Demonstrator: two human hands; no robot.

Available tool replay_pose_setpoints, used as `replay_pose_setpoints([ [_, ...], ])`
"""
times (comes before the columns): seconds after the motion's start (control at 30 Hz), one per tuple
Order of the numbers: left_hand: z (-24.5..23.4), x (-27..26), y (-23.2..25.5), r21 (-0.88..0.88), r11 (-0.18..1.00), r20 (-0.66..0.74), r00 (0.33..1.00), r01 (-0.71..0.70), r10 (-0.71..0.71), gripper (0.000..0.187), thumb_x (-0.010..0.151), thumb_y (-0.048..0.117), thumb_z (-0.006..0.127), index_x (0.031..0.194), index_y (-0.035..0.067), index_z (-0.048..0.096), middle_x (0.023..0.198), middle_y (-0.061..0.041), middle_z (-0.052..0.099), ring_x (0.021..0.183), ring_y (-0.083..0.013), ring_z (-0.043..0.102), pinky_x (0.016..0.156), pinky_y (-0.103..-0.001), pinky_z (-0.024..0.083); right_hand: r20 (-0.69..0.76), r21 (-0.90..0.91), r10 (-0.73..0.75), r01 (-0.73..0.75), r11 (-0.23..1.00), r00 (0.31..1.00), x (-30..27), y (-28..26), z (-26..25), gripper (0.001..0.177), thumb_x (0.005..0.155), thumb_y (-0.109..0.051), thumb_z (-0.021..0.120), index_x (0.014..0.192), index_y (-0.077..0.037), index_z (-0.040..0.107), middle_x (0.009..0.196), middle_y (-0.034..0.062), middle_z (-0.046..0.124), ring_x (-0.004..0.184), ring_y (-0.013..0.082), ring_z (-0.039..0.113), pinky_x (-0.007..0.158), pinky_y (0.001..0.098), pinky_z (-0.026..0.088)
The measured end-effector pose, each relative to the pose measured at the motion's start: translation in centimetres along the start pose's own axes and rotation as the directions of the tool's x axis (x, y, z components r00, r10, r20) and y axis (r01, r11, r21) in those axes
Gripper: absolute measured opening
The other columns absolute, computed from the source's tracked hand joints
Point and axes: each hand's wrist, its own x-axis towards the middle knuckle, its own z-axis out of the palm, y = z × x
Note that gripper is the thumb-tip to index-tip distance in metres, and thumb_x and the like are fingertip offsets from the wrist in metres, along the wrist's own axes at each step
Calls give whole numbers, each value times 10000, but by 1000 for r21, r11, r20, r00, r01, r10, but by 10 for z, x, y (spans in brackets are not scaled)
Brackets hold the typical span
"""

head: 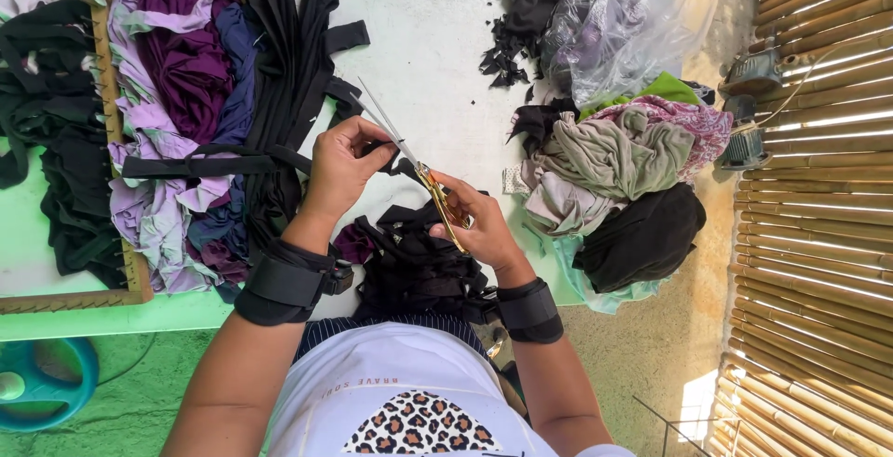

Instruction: The person cuts fabric pieces into narrow strips with handheld scissors, aligning and straightening the fabric by hand before each cut, and removing loose threads. The cut strips are then placed on a pile.

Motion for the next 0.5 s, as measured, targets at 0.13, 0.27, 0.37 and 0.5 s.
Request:
replay_pose_setpoints([
  [0.13,5,0,5,14,1000,-1,1000,17,-17,110,918,-60,729,988,-2,668,898,-30,716,809,-54,665,724,-202,552,-10,47,32,-31,998,999,-2,7,0,804,784,-200,893,1514,-125,562,772,-74,471,677,41,410,623,219,354],
  [0.27,8,2,3,30,999,7,1000,28,-29,111,917,-64,730,988,-2,671,893,-28,712,801,-52,658,719,-201,547,-17,84,63,-61,995,998,-5,12,-1,792,794,-186,882,1513,-133,552,797,-85,501,689,30,441,624,209,374],
  [0.37,10,4,-3,12,1000,15,1000,21,-21,110,915,-61,731,985,0,672,895,-20,711,806,-47,658,722,-194,545,-22,95,58,-56,994,998,-7,19,-2,782,808,-162,875,1518,-118,550,799,-86,496,698,30,438,631,207,374],
  [0.5,11,6,-4,133,990,-1,999,46,-46,95,918,-14,771,953,-4,684,839,-28,699,721,-53,602,623,-201,473,-28,169,98,-92,981,995,-8,23,-2,750,837,-87,840,1527,-81,545,814,-85,517,715,24,442,639,196,373],
])
